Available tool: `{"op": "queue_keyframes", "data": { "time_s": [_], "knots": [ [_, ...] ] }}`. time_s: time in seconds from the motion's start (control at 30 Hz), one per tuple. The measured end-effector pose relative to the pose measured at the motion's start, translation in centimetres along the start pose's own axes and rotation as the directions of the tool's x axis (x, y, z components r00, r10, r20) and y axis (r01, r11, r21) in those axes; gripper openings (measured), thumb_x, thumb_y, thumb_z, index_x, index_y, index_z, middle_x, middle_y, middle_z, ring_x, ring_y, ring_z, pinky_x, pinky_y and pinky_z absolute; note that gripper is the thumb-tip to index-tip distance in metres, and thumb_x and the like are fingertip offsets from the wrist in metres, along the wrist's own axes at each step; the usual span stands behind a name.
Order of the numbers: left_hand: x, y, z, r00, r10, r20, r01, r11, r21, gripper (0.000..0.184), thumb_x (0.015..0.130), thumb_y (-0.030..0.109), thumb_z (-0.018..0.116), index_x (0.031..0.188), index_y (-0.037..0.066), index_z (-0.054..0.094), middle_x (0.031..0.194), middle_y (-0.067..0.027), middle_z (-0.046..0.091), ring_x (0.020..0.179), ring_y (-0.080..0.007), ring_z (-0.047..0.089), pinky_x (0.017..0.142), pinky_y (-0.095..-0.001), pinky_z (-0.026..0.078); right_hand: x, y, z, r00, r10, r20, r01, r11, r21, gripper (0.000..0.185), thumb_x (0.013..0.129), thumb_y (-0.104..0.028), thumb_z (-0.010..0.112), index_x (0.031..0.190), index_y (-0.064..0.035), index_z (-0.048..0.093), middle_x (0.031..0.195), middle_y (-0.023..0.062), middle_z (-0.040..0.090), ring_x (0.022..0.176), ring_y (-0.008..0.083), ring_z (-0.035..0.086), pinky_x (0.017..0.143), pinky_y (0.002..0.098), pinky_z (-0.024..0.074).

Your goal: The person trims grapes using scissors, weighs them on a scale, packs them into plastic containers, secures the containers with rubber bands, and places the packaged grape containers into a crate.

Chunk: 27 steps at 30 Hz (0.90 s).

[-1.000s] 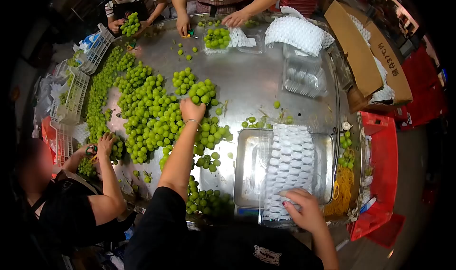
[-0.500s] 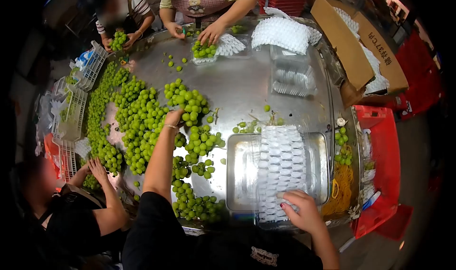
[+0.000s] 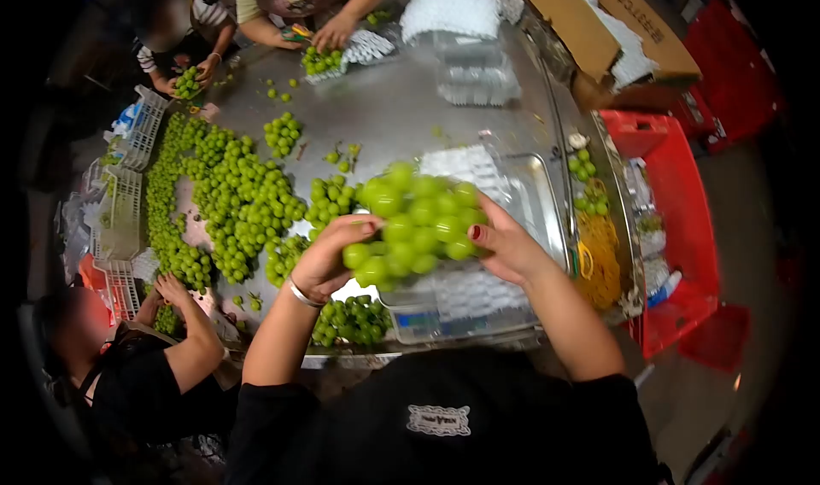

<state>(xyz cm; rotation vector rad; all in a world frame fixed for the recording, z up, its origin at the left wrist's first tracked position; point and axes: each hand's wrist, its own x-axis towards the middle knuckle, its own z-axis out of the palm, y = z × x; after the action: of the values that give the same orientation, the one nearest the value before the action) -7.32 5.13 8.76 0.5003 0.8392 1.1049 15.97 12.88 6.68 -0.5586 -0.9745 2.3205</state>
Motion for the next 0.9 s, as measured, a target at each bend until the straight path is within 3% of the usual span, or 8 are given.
{"op": "queue_keyframes", "data": {
  "time_s": [0.13,0.3,0.37,0.43,0.5,0.7,0.8,0.9],
  "knots": [
    [-1.0,-1.6,4.3,0.990,0.136,0.023,-0.119,0.762,0.637,0.044,0.090,0.035,0.038,0.110,-0.003,0.047,0.108,-0.0099,0.053,0.098,-0.0176,0.052,0.082,-0.0282,0.043,-4.0,0.0,-3.7,0.966,0.243,0.085,-0.257,0.882,0.395,0.064,0.075,-0.026,0.064,0.125,-0.0024,0.033,0.120,0.0142,0.046,0.108,0.0259,0.048,0.092,0.0401,0.0387],
    [-2.6,-9.3,1.7,0.865,0.441,-0.240,-0.110,0.632,0.768,0.052,0.092,0.032,0.033,0.129,-0.004,0.027,0.128,-0.0184,0.036,0.121,-0.0249,0.033,0.099,-0.0340,0.027,-3.7,-0.2,-7.5,0.920,0.393,-0.012,-0.386,0.908,0.166,0.057,0.079,-0.026,0.060,0.124,-0.0029,0.034,0.118,0.0143,0.047,0.108,0.0249,0.048,0.091,0.0396,0.0403],
    [-2.8,-13.6,1.3,0.905,0.347,-0.245,-0.123,0.766,0.631,0.054,0.089,0.020,0.040,0.132,-0.003,0.017,0.135,-0.0201,0.025,0.126,-0.0267,0.024,0.100,-0.0325,0.026,-2.2,0.3,-6.6,0.854,0.498,-0.151,-0.520,0.812,-0.264,0.055,0.080,-0.028,0.059,0.123,-0.0028,0.035,0.117,0.0141,0.048,0.106,0.0227,0.049,0.089,0.0373,0.0418],
    [-3.3,-15.1,3.6,0.922,0.304,-0.239,-0.195,0.899,0.393,0.063,0.086,0.008,0.045,0.134,0.000,0.005,0.138,-0.0199,0.014,0.128,-0.0294,0.019,0.101,-0.0343,0.024,-2.0,-0.6,-4.7,0.816,0.517,-0.258,-0.573,0.779,-0.253,0.047,0.084,-0.025,0.055,0.119,-0.0004,0.038,0.112,0.0140,0.049,0.101,0.0211,0.050,0.086,0.0339,0.0427],
    [-2.9,-15.8,4.5,0.929,0.293,-0.226,-0.224,0.932,0.286,0.072,0.082,-0.002,0.046,0.134,0.002,-0.003,0.139,-0.0208,0.008,0.128,-0.0305,0.016,0.102,-0.0356,0.023,-2.5,-0.5,-5.3,0.959,0.014,-0.283,-0.230,0.619,-0.751,0.044,0.085,-0.024,0.054,0.118,-0.0005,0.037,0.113,0.0139,0.047,0.101,0.0194,0.048,0.082,0.0302,0.0428],
    [0.7,-15.7,1.9,0.837,0.515,-0.183,-0.386,0.794,0.470,0.071,0.075,-0.010,0.044,0.134,0.001,0.006,0.138,-0.0218,0.013,0.129,-0.0274,0.015,0.102,-0.0348,0.021,-1.4,1.3,-5.7,0.956,-0.032,-0.291,-0.219,0.580,-0.785,0.047,0.086,-0.027,0.051,0.119,0.0013,0.035,0.117,0.0148,0.045,0.108,0.0224,0.043,0.085,0.0320,0.0393],
    [1.0,-13.9,-0.3,0.868,0.471,-0.155,-0.370,0.823,0.430,0.070,0.074,-0.009,0.045,0.134,0.000,0.011,0.139,-0.0193,0.015,0.129,-0.0264,0.016,0.103,-0.0338,0.021,-2.6,0.5,-3.1,0.953,-0.276,-0.122,-0.101,0.090,-0.991,0.049,0.083,-0.027,0.051,0.118,0.0058,0.038,0.121,0.0230,0.040,0.111,0.0340,0.041,0.094,0.0361,0.0314],
    [-2.0,-12.0,-0.8,0.841,0.464,-0.278,-0.326,0.845,0.423,0.062,0.075,-0.003,0.044,0.132,0.000,0.020,0.137,-0.0153,0.024,0.127,-0.0245,0.024,0.103,-0.0351,0.022,-6.4,-1.4,-2.5,0.857,-0.504,-0.109,-0.022,0.174,-0.985,0.042,0.086,-0.021,0.048,0.118,0.0045,0.040,0.118,0.0184,0.046,0.108,0.0265,0.046,0.092,0.0341,0.0346]
  ]
}}
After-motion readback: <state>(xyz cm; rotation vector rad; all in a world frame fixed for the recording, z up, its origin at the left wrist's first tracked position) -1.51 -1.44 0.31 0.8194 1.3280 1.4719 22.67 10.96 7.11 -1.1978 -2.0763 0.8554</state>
